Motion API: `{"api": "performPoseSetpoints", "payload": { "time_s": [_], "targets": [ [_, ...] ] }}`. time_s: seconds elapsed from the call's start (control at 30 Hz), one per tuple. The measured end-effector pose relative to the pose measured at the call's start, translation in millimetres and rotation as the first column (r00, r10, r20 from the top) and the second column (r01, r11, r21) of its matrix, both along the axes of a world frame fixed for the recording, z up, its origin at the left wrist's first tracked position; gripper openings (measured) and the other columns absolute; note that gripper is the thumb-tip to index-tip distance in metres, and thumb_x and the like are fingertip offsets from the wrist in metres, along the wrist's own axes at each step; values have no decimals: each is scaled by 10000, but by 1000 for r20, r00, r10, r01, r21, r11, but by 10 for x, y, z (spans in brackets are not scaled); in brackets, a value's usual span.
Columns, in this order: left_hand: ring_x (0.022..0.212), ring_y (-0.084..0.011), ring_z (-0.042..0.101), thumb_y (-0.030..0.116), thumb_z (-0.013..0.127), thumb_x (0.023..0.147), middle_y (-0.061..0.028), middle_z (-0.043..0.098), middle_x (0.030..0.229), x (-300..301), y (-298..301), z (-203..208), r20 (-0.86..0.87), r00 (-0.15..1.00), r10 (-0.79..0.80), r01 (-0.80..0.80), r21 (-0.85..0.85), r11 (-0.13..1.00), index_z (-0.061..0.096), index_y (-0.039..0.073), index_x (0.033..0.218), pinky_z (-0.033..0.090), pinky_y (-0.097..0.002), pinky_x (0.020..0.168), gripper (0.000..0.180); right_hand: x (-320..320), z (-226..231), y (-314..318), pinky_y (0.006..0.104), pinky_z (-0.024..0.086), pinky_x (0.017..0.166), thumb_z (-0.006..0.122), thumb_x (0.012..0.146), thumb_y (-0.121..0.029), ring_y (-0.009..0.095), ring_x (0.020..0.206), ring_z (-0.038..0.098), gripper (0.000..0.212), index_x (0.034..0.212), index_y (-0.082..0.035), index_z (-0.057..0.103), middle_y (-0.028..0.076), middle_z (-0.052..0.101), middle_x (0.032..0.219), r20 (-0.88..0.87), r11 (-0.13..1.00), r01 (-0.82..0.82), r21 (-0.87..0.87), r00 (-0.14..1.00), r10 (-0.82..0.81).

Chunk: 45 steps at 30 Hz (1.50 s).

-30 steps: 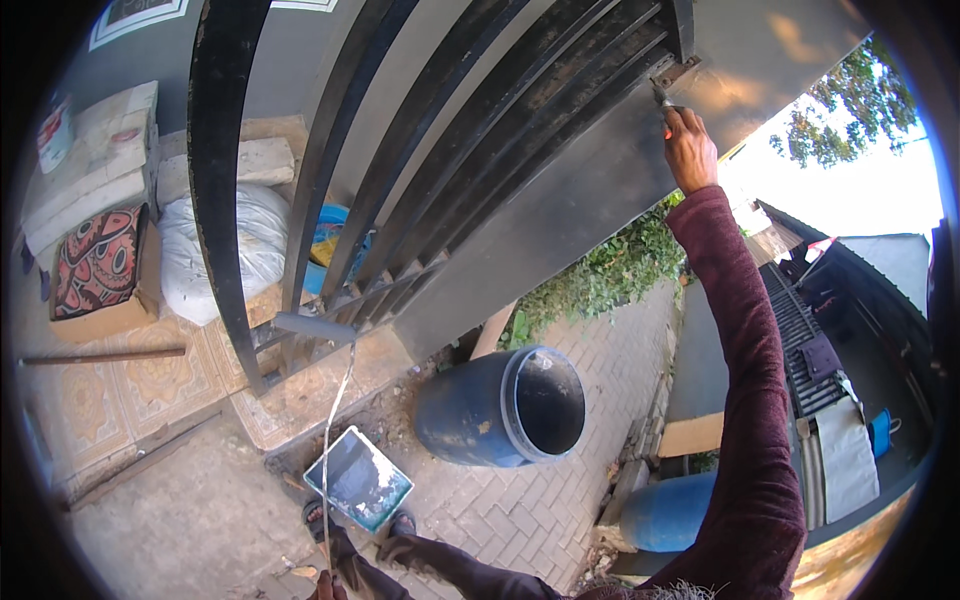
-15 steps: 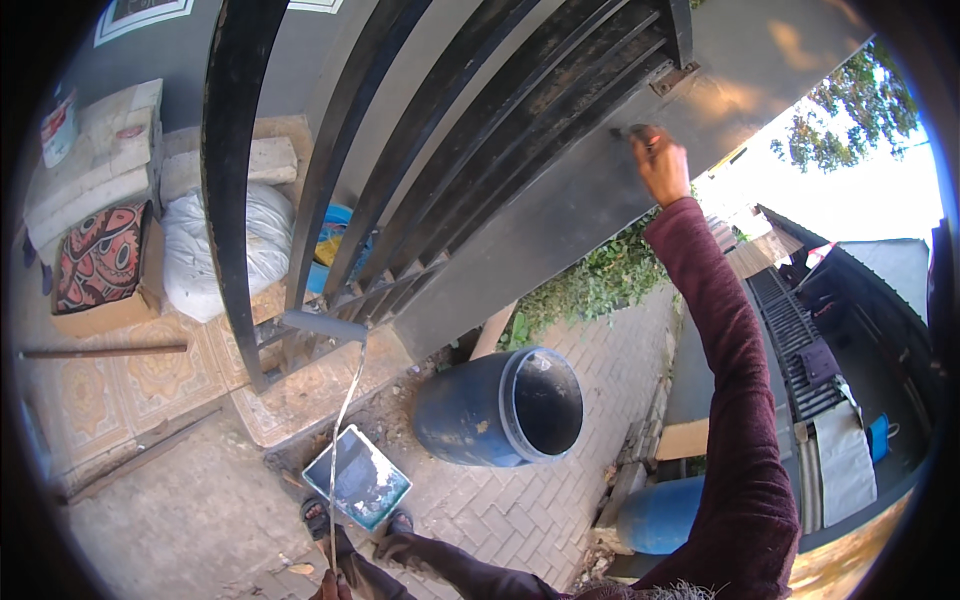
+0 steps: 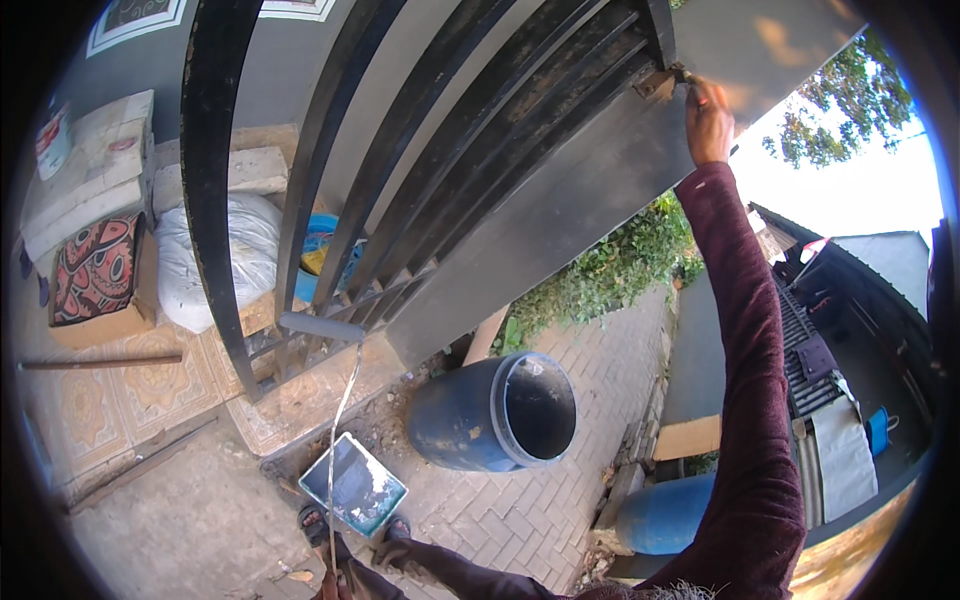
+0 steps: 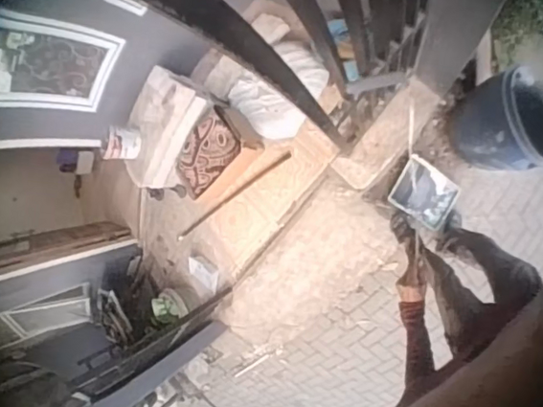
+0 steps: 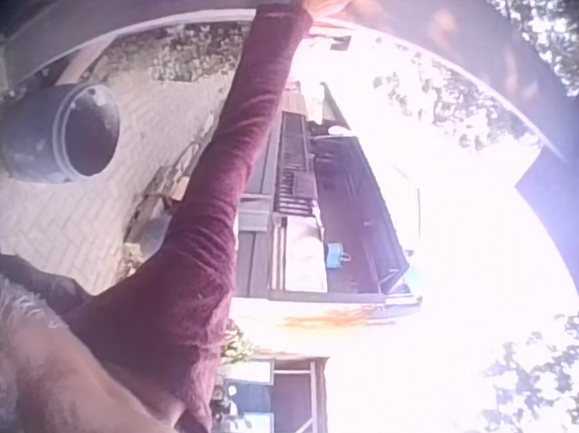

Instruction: The person uses a paint roller and a small brush to apply grey paint to a black metal gate, dipping the tools into a paint tray on the ground.

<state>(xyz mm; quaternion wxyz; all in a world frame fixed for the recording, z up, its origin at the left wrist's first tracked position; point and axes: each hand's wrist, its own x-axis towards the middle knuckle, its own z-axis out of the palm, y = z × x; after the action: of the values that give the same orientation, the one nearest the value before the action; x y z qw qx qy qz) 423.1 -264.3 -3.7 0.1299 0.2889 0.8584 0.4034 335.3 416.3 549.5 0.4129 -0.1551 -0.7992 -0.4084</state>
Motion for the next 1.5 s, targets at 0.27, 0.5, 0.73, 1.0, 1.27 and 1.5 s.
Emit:
{"api": "performPoseSetpoints", "payload": {
  "time_s": [0.27, 0.5, 0.73, 1.0, 1.27, 1.5],
  "targets": [
    [683, -348, 670, 142, 625, 883, -198, 690, 935, 0, -9, 69, 4, 1000, 13, -12, -34, 999, 643, 49, 1146, 541, -415, 582, 279, -16, -332, -154, 433, 518, 734, 592, 810, -61, 341, 892, 616, 190, 999, -69, 596, 148, 601, 924, 338, 996, 78, -43, 939, -59],
    [763, -347, 687, 131, 612, 894, -204, 686, 976, -13, 18, 111, -5, 1000, -6, 6, -12, 1000, 645, 23, 1125, 562, -409, 641, 257, 95, 12, -17, 448, 509, 678, 602, 864, -138, 380, 779, 633, 163, 1019, -92, 622, 163, 619, 930, 56, 998, -37, -59, 998, 40],
    [791, -345, 687, 120, 606, 893, -205, 682, 1005, 40, -7, 77, 50, 999, -11, 13, -45, 999, 636, 14, 1131, 562, -411, 656, 262, 123, -932, 93, 373, 545, 780, 586, 843, -95, 259, 1021, 583, 311, 1153, -70, 581, 81, 580, 1141, 380, 997, 13, 69, 924, -39],
    [785, -337, 688, 106, 602, 890, -184, 688, 1007, 28, -28, 148, 5, 1000, -9, 9, -43, 999, 633, 26, 1142, 564, -409, 646, 266, 13, -1367, 117, 353, 535, 818, 612, 792, -58, 258, 1060, 572, 362, 1153, -65, 578, 82, 580, 1193, 630, 991, 112, -75, 776, -40],
    [782, -339, 688, 107, 609, 882, -187, 688, 1007, 35, -20, 183, 40, 999, 2, 1, -64, 998, 639, 16, 1128, 566, -402, 641, 263, -78, -1016, 79, 359, 527, 737, 632, 837, -94, 336, 821, 672, 144, 968, -60, 683, 151, 688, 900, -228, 835, -304, -459, 948, 221],
    [791, -336, 688, 122, 612, 883, -191, 688, 1002, 71, 5, 148, 30, 1000, 1, 1, -76, 997, 646, 23, 1120, 565, -399, 675, 259, -126, -1263, 142, 414, 493, 733, 652, 816, -119, 363, 824, 624, 180, 987, -61, 664, 168, 613, 900, -101, 917, -260, -301, 965, 241]
  ]
}}
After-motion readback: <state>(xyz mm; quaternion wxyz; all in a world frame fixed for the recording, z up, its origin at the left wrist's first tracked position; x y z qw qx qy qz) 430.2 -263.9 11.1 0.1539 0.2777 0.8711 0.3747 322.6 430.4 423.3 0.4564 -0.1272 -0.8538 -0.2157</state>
